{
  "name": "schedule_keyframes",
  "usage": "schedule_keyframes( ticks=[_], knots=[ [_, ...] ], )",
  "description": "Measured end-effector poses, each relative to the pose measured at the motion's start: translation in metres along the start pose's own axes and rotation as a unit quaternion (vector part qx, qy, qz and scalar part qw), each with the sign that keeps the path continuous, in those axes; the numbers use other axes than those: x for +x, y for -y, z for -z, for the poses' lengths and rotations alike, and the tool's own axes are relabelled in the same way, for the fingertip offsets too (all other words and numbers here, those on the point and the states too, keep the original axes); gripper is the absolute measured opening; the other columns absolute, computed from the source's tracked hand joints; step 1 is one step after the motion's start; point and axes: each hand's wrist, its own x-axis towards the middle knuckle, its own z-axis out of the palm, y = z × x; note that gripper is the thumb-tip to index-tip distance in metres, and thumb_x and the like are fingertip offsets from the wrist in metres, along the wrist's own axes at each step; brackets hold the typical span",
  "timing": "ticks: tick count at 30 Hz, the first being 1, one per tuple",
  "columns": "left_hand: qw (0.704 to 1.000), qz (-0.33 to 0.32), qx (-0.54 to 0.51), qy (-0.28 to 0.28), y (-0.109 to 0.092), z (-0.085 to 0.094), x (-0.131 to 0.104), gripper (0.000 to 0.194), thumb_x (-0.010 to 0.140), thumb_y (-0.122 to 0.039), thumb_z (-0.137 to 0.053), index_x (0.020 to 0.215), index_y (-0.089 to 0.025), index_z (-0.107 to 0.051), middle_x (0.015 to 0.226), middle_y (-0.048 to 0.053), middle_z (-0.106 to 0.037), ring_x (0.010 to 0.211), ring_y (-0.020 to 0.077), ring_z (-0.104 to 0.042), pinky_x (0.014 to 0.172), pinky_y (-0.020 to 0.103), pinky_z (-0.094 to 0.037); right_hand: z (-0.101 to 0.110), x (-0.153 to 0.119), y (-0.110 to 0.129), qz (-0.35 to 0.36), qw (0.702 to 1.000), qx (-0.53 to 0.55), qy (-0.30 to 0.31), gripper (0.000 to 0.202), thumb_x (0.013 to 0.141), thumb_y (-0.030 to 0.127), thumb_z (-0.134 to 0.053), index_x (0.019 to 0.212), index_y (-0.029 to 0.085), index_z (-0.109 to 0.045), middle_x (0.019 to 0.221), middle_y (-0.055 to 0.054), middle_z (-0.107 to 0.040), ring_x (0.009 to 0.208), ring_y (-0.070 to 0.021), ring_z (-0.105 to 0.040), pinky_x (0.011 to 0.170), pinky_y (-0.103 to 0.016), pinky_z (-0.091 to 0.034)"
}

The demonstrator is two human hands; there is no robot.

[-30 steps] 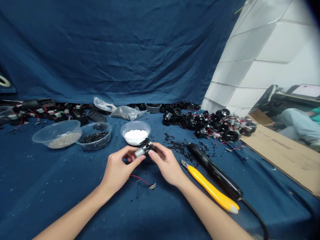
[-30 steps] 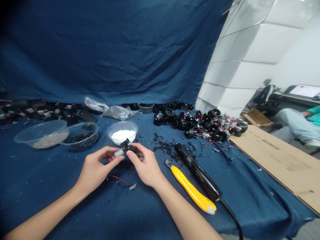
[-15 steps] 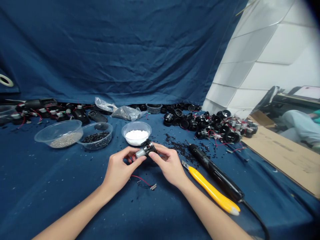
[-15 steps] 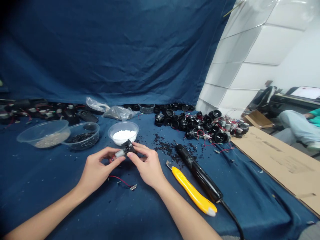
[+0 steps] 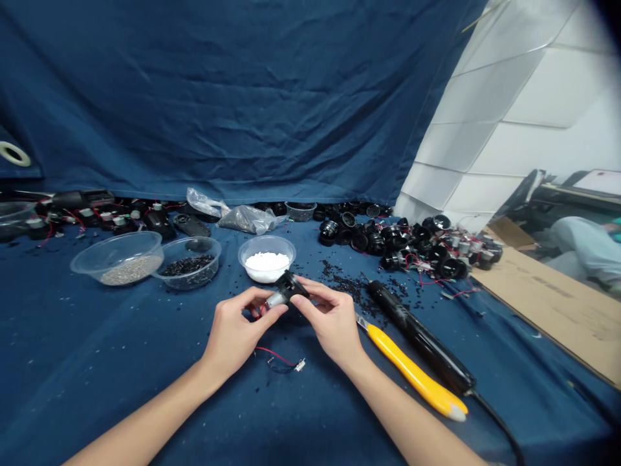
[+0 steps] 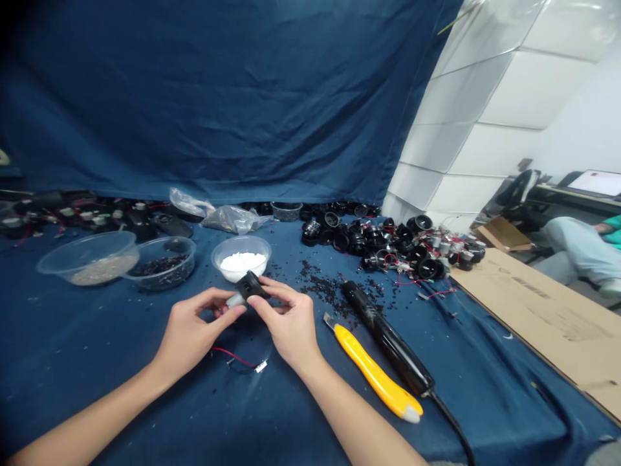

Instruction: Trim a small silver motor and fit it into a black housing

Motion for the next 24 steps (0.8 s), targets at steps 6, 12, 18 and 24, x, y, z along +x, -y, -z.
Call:
schedule_keyframes(
  ticks=[6, 12, 18, 24],
  knots=[
    [1.0, -0.003, 0.001, -0.007, -0.0011, -0.0007, 0.0004, 0.022, 0.079, -0.038, -0.07, 0.088, -0.018, -0.07, 0.067, -0.003, -0.063, 0.061, 0.0118, -0.053, 0.06, 0.022, -0.041, -0.0024, -0.0016, 0.0012, -0.014, 1.0, 0.019, -0.013, 0.014, 0.074, 0.027, -0.076, 0.087, 0.02, -0.077, 0.108, -0.007, -0.072, 0.102, -0.0246, -0.068, 0.095, -0.038, -0.053],
    [1.0, -0.007, 0.0, -0.007, -0.0021, 0.0001, -0.0004, 0.023, 0.079, -0.038, -0.07, 0.087, -0.017, -0.07, 0.066, -0.002, -0.062, 0.06, 0.0123, -0.054, 0.059, 0.022, -0.042, -0.0034, -0.0015, 0.002, -0.015, 1.0, 0.012, -0.011, 0.017, 0.074, 0.028, -0.076, 0.09, 0.021, -0.077, 0.11, -0.007, -0.071, 0.105, -0.0264, -0.067, 0.093, -0.04, -0.055],
    [1.0, -0.009, -0.007, -0.005, -0.0018, 0.0, 0.0001, 0.023, 0.079, -0.038, -0.07, 0.087, -0.017, -0.07, 0.067, -0.002, -0.063, 0.06, 0.0122, -0.053, 0.059, 0.022, -0.042, -0.003, -0.0028, 0.0015, 0.001, 1.0, -0.003, -0.01, 0.018, 0.076, 0.031, -0.074, 0.091, 0.021, -0.077, 0.109, -0.007, -0.072, 0.104, -0.0278, -0.067, 0.087, -0.041, -0.058],
    [1.0, -0.009, -0.009, -0.002, -0.0005, -0.0003, -0.0004, 0.022, 0.079, -0.038, -0.07, 0.088, -0.017, -0.07, 0.067, -0.002, -0.063, 0.061, 0.0121, -0.053, 0.06, 0.022, -0.041, -0.0031, -0.0042, 0.0049, 0.01, 1.0, -0.026, -0.014, 0.017, 0.077, 0.029, -0.073, 0.091, 0.022, -0.076, 0.103, -0.006, -0.074, 0.099, -0.026, -0.069, 0.079, -0.036, -0.06]
  ],
)
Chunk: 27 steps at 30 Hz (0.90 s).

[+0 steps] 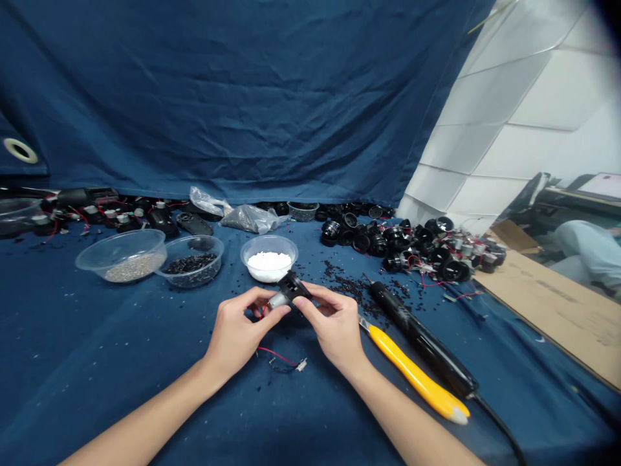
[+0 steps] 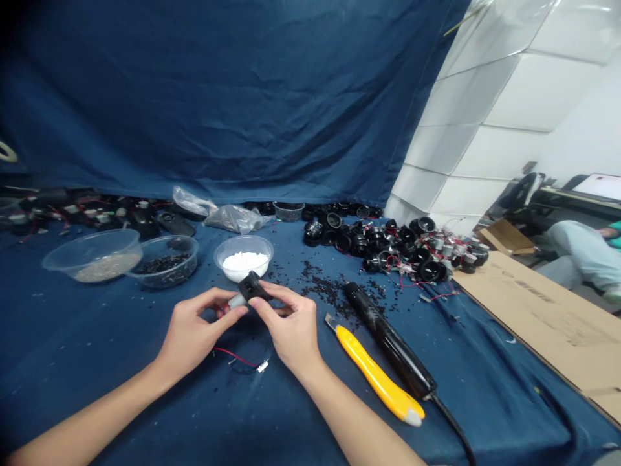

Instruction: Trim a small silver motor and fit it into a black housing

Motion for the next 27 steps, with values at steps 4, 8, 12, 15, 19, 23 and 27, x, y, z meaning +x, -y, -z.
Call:
schedule_keyframes(
  ticks=[4, 8, 12, 15, 19, 23, 27],
  knots=[
    [1.0, 0.001, -0.002, 0.005, -0.0002, 0.0003, -0.001, 0.022, 0.08, -0.037, -0.07, 0.089, -0.017, -0.071, 0.066, -0.002, -0.062, 0.06, 0.0118, -0.052, 0.059, 0.022, -0.041, 0.0, -0.0003, 0.0, -0.008, 1.0, 0.0, -0.001, 0.015, 0.076, 0.03, -0.074, 0.088, 0.02, -0.075, 0.103, -0.007, -0.073, 0.098, -0.0258, -0.069, 0.068, -0.031, -0.059],
    [1.0, 0.005, -0.005, -0.001, -0.0011, 0.0009, -0.0011, 0.022, 0.08, -0.037, -0.069, 0.088, -0.016, -0.071, 0.065, -0.002, -0.062, 0.06, 0.0117, -0.052, 0.058, 0.022, -0.04, 0.0005, -0.0009, 0.0001, -0.021, 1.0, -0.002, -0.017, 0.023, 0.071, 0.034, -0.078, 0.071, 0.018, -0.061, 0.112, -0.01, -0.07, 0.092, -0.024, -0.07, 0.058, -0.025, -0.055],
    [1.0, 0.001, -0.013, 0.002, -0.0017, -0.0001, -0.0011, 0.022, 0.079, -0.036, -0.07, 0.087, -0.017, -0.071, 0.066, -0.002, -0.063, 0.061, 0.0119, -0.054, 0.06, 0.022, -0.041, 0.0018, -0.0007, 0.0026, -0.023, 1.0, -0.007, 0.016, 0.028, 0.073, 0.035, -0.075, 0.086, 0.019, -0.057, 0.125, -0.01, -0.06, 0.086, -0.0185, -0.068, 0.06, -0.023, -0.054],
    [1.0, 0.0, -0.021, 0.019, -0.0019, -0.0019, -0.002, 0.023, 0.078, -0.037, -0.071, 0.089, -0.017, -0.071, 0.068, -0.002, -0.064, 0.061, 0.012, -0.054, 0.061, 0.022, -0.042, 0.0033, -0.0007, 0.0028, -0.02, 0.997, 0.011, 0.074, 0.041, 0.084, 0.036, -0.065, 0.121, 0.024, -0.052, 0.13, -0.008, -0.057, 0.098, -0.0194, -0.066, 0.075, -0.027, -0.055],
    [0.999, 0.003, -0.024, 0.034, -0.0014, -0.0031, -0.0032, 0.024, 0.079, -0.039, -0.071, 0.09, -0.018, -0.072, 0.068, -0.002, -0.064, 0.061, 0.0119, -0.053, 0.06, 0.022, -0.042, 0.006, -0.0014, 0.0006, -0.013, 0.99, -0.022, 0.142, 0.049, 0.092, 0.039, -0.053, 0.138, 0.025, -0.045, 0.134, -0.006, -0.056, 0.12, -0.0231, -0.055, 0.101, -0.036, -0.045],
    [1.0, 0.005, -0.012, 0.028, -0.0013, -0.003, -0.0031, 0.023, 0.078, -0.038, -0.071, 0.09, -0.018, -0.072, 0.068, -0.002, -0.065, 0.061, 0.0122, -0.054, 0.06, 0.023, -0.042, 0.0075, -0.0016, -0.0023, -0.022, 0.986, -0.028, 0.162, 0.048, 0.095, 0.042, -0.047, 0.14, 0.027, -0.044, 0.142, -0.004, -0.048, 0.13, -0.0246, -0.046, 0.108, -0.041, -0.037],
    [0.999, 0.009, -0.006, 0.032, -0.0031, -0.0043, -0.0039, 0.022, 0.079, -0.036, -0.07, 0.089, -0.017, -0.072, 0.067, -0.001, -0.065, 0.06, 0.0128, -0.054, 0.06, 0.023, -0.042, 0.0064, -0.0027, -0.0039, -0.026, 0.987, -0.021, 0.159, 0.046, 0.096, 0.044, -0.043, 0.139, 0.027, -0.044, 0.142, -0.004, -0.048, 0.132, -0.0241, -0.044, 0.108, -0.041, -0.038]
  ],
)
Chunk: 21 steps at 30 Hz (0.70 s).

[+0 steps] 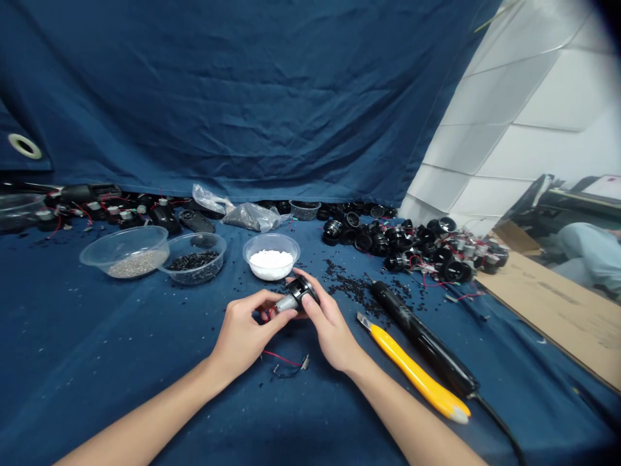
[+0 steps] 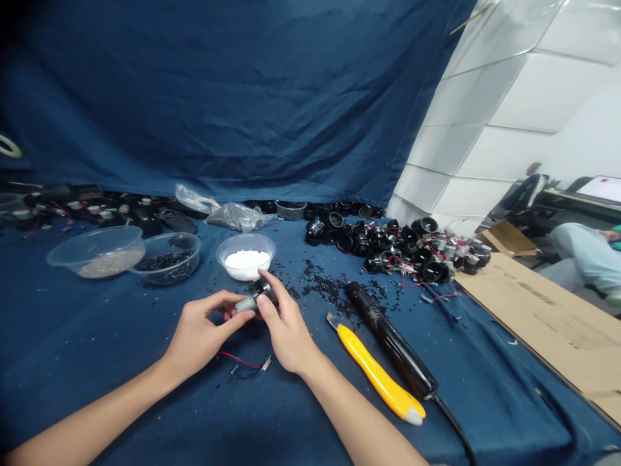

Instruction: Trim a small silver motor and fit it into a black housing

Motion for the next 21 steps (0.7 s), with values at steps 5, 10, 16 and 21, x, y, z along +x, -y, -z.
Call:
schedule_keyframes(
  ticks=[5, 10, 16, 21],
  knots=[
    [0.999, 0.018, -0.034, 0.005, -0.002, -0.0027, -0.0032, 0.021, 0.08, -0.035, -0.068, 0.088, -0.016, -0.071, 0.069, 0.0, -0.066, 0.062, 0.0134, -0.056, 0.061, 0.023, -0.044, -0.0012, -0.0027, -0.0006, -0.004, 1.0, 0.002, 0.002, 0.045, 0.096, 0.044, -0.044, 0.138, 0.028, -0.044, 0.142, -0.004, -0.048, 0.13, -0.0229, -0.046, 0.108, -0.039, -0.038],
    [0.997, 0.034, -0.063, 0.002, -0.0017, -0.0054, -0.0035, 0.021, 0.079, -0.036, -0.068, 0.084, -0.015, -0.069, 0.068, 0.0, -0.065, 0.06, 0.0131, -0.055, 0.059, 0.023, -0.045, -0.0013, -0.0037, 0.0014, 0.016, 1.0, -0.023, 0.001, 0.044, 0.096, 0.042, -0.045, 0.137, 0.026, -0.045, 0.137, -0.004, -0.052, 0.128, -0.0214, -0.047, 0.11, -0.037, -0.034],
    [0.996, 0.044, -0.078, 0.0, 0.0012, -0.0072, -0.0028, 0.02, 0.078, -0.035, -0.07, 0.084, -0.016, -0.069, 0.067, -0.001, -0.063, 0.061, 0.0124, -0.054, 0.06, 0.022, -0.044, -0.0036, -0.0034, 0.0017, 0.031, 0.999, -0.031, -0.001, 0.043, 0.096, 0.039, -0.045, 0.137, 0.026, -0.044, 0.138, -0.004, -0.051, 0.129, -0.0195, -0.045, 0.11, -0.033, -0.031],
    [0.994, 0.054, -0.091, 0.016, 0.0003, -0.0061, -0.0024, 0.022, 0.078, -0.036, -0.069, 0.086, -0.015, -0.069, 0.067, 0.0, -0.062, 0.061, 0.0124, -0.052, 0.059, 0.022, -0.043, -0.0031, -0.0045, 0.0024, 0.024, 0.999, -0.032, 0.001, 0.041, 0.097, 0.038, -0.045, 0.136, 0.025, -0.044, 0.136, -0.004, -0.052, 0.127, -0.0185, -0.047, 0.109, -0.032, -0.032]
  ],
)
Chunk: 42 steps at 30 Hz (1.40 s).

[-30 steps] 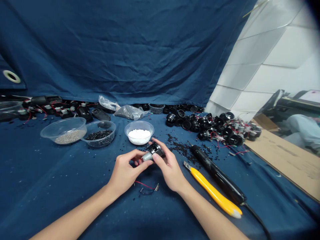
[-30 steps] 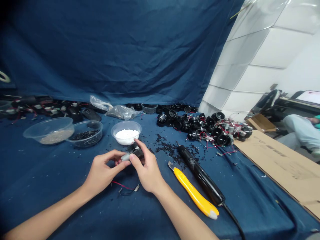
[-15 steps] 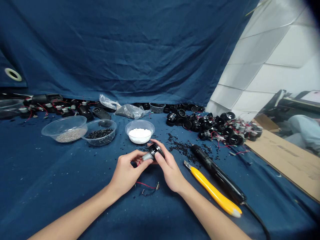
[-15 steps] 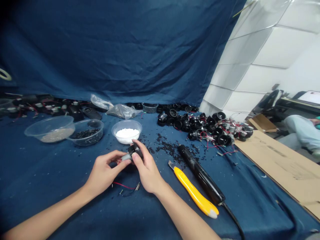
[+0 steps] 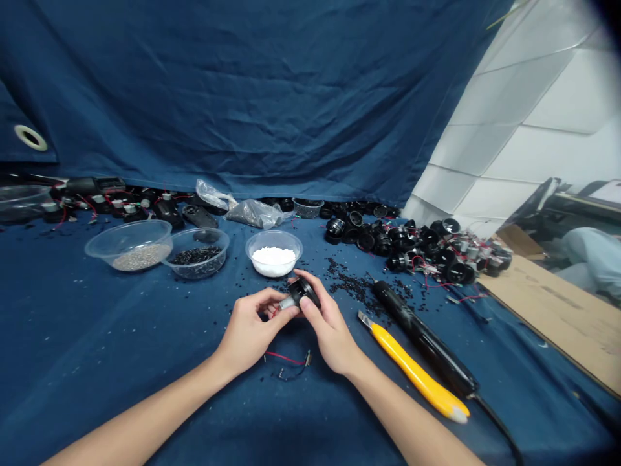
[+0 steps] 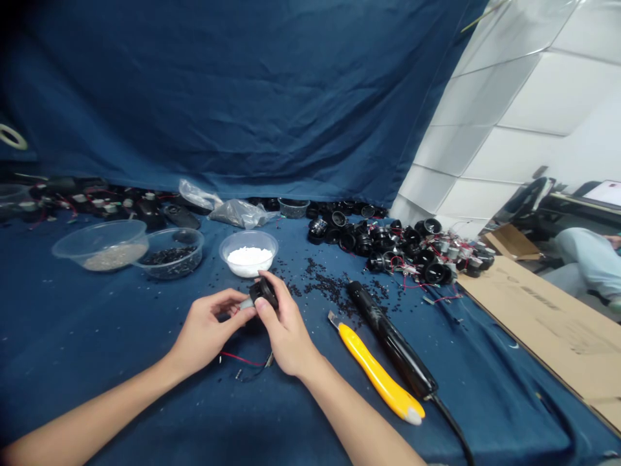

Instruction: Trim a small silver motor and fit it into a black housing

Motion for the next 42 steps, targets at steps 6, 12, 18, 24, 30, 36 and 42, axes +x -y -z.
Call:
schedule_keyframes(
  ticks=[6, 12, 18, 24, 30, 36, 42],
  knots=[
    [0.998, 0.019, -0.036, 0.047, -0.003, 0.0, 0.0, 0.023, 0.082, -0.037, -0.064, 0.088, -0.015, -0.068, 0.069, 0.001, -0.062, 0.064, 0.0145, -0.056, 0.063, 0.025, -0.045, 0.001, 0.0, 0.002, 0.008, 1.0, -0.008, 0.005, 0.04, 0.097, 0.037, -0.045, 0.135, 0.025, -0.045, 0.133, -0.005, -0.053, 0.126, -0.0193, -0.047, 0.109, -0.032, -0.032],
    [0.961, 0.102, -0.223, 0.125, 0.0, 0.001, 0.005, 0.028, 0.076, -0.038, -0.073, 0.081, -0.012, -0.065, 0.068, 0.002, -0.064, 0.061, 0.013, -0.057, 0.061, 0.024, -0.046, 0.002, -0.003, 0.005, 0.022, 0.999, -0.038, 0.016, 0.04, 0.097, 0.036, -0.044, 0.135, 0.024, -0.045, 0.129, -0.006, -0.052, 0.12, -0.0196, -0.049, 0.105, -0.034, -0.036],
    [0.948, 0.065, -0.235, 0.203, -0.003, 0.014, 0.013, 0.033, 0.073, -0.041, -0.077, 0.084, -0.012, -0.067, 0.068, 0.001, -0.065, 0.065, 0.0134, -0.059, 0.067, 0.024, -0.048, -0.005, -0.006, 0.018, 0.123, 0.987, -0.091, -0.038, 0.047, 0.091, 0.029, -0.055, 0.136, 0.024, -0.045, 0.125, -0.007, -0.05, 0.117, -0.0205, -0.05, 0.102, -0.035, -0.04],
    [0.974, -0.154, -0.011, 0.165, -0.014, 0.016, 0.006, 0.03, 0.081, -0.041, -0.069, 0.093, -0.013, -0.069, 0.091, 0.007, -0.069, 0.08, 0.0186, -0.06, 0.074, 0.026, -0.048, -0.006, -0.006, 0.021, 0.258, 0.95, -0.144, -0.103, 0.068, 0.071, 0.027, -0.08, 0.132, 0.022, -0.05, 0.113, -0.01, -0.059, 0.104, -0.0224, -0.058, 0.091, -0.035, -0.049],
    [0.952, -0.281, 0.048, 0.107, -0.011, 0.008, 0.0, 0.036, 0.089, -0.049, -0.055, 0.093, -0.015, -0.066, 0.094, 0.009, -0.068, 0.08, 0.0181, -0.061, 0.072, 0.026, -0.049, -0.004, -0.009, 0.023, 0.31, 0.93, -0.156, -0.125, 0.069, 0.067, 0.03, -0.083, 0.128, 0.021, -0.051, 0.107, -0.011, -0.063, 0.097, -0.0242, -0.062, 0.084, -0.038, -0.053],
    [0.934, -0.347, 0.058, 0.057, -0.015, 0.007, -0.003, 0.014, 0.093, -0.029, -0.052, 0.092, -0.019, -0.061, 0.087, 0.005, -0.066, 0.074, 0.0156, -0.06, 0.068, 0.024, -0.05, -0.005, -0.009, 0.024, 0.365, 0.916, -0.144, -0.089, 0.064, 0.071, 0.035, -0.082, 0.126, 0.021, -0.053, 0.121, -0.016, -0.061, 0.111, -0.0264, -0.062, 0.092, -0.037, -0.054],
    [0.932, -0.352, 0.074, 0.037, -0.013, 0.006, -0.005, 0.014, 0.086, -0.013, -0.054, 0.096, -0.019, -0.062, 0.087, 0.004, -0.066, 0.073, 0.0156, -0.061, 0.066, 0.025, -0.051, -0.004, -0.014, 0.034, 0.315, 0.947, -0.026, -0.058, 0.032, 0.085, 0.034, -0.064, 0.112, 0.017, -0.064, 0.125, -0.017, -0.061, 0.115, -0.0281, -0.059, 0.094, -0.041, -0.051]
  ],
)
